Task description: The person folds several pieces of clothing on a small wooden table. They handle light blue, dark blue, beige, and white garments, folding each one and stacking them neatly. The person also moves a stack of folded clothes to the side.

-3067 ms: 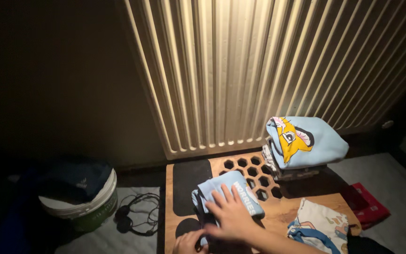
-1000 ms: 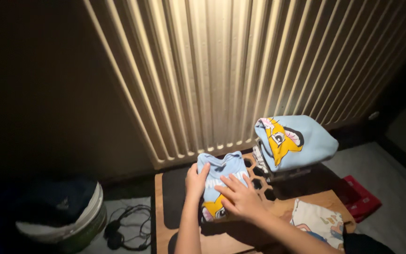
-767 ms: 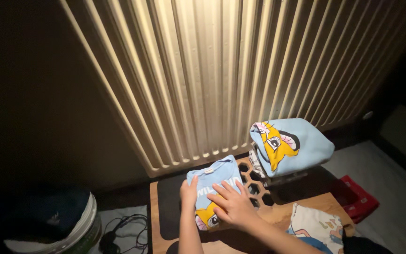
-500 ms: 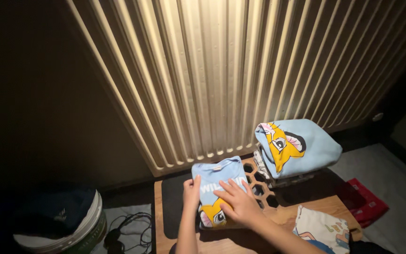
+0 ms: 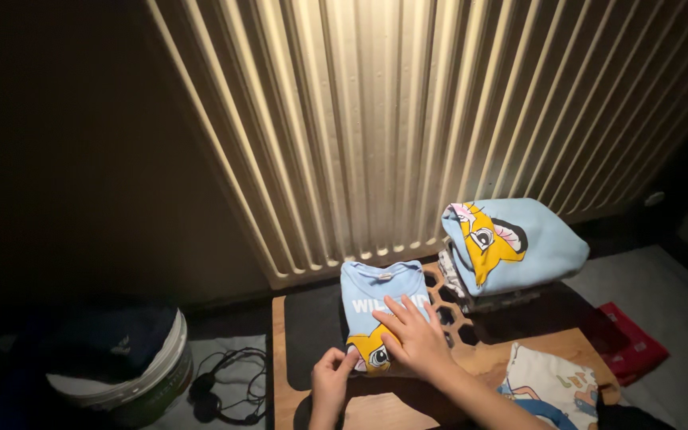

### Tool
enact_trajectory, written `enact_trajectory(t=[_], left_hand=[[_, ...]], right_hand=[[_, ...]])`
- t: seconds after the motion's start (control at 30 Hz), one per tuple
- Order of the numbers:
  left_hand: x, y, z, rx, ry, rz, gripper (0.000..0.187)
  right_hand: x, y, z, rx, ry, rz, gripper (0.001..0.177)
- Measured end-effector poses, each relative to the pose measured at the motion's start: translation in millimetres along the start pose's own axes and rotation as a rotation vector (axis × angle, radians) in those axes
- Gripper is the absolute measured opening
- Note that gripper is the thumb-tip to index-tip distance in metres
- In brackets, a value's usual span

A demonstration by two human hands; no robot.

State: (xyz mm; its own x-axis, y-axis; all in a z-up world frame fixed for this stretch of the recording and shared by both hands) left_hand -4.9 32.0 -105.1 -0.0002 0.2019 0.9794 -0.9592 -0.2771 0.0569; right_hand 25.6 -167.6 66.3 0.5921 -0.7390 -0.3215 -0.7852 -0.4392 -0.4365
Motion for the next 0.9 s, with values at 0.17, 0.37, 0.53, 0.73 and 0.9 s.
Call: enact_trajectory(t=[0.17,0.37,0.53,0.73,0.9], left_hand=[[-17.4,-6.4,0.1,-0.009,0.143,0.003,0.031],[79.4,-13.2,23.6,0.225,-0.534,0.606,0.028],[71.7,-32.1,63.8,-0.021,-0.43,0.128,0.04],[57.6,-33.3,66.6,-0.045,-0.465,-0.057,0.045],[49.1,-33.2,63.0,-0.02,-0.463,-0.006,0.049]], right_hand=[[-3.4,1.1,-1.5,0.002,0.022,0.002,0.044],[2.0,0.6,5.3,-0.018,0.024,0.016,0.045],[30.2,7.7,28.8,-0.093,-0.089,0.047,0.046],[108.5,28.4,61.9,0.101,-0.441,0.333,0.056],[133.4,32.7,86.7,0.041,-0.927,0.513,0.074]])
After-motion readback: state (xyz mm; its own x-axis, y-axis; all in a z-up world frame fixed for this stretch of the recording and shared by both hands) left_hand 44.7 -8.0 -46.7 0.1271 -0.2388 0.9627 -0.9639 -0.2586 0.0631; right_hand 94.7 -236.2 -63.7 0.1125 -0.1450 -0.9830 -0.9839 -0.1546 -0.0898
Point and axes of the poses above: each hand's wrist, its own y-axis away from the middle knuckle, its own z-axis out of the palm, x = y × z, the point moved 8 cm from there along -y, towards the middle knuckle, and after that the axes turned 1 degree about z, right-handed, at the moved point
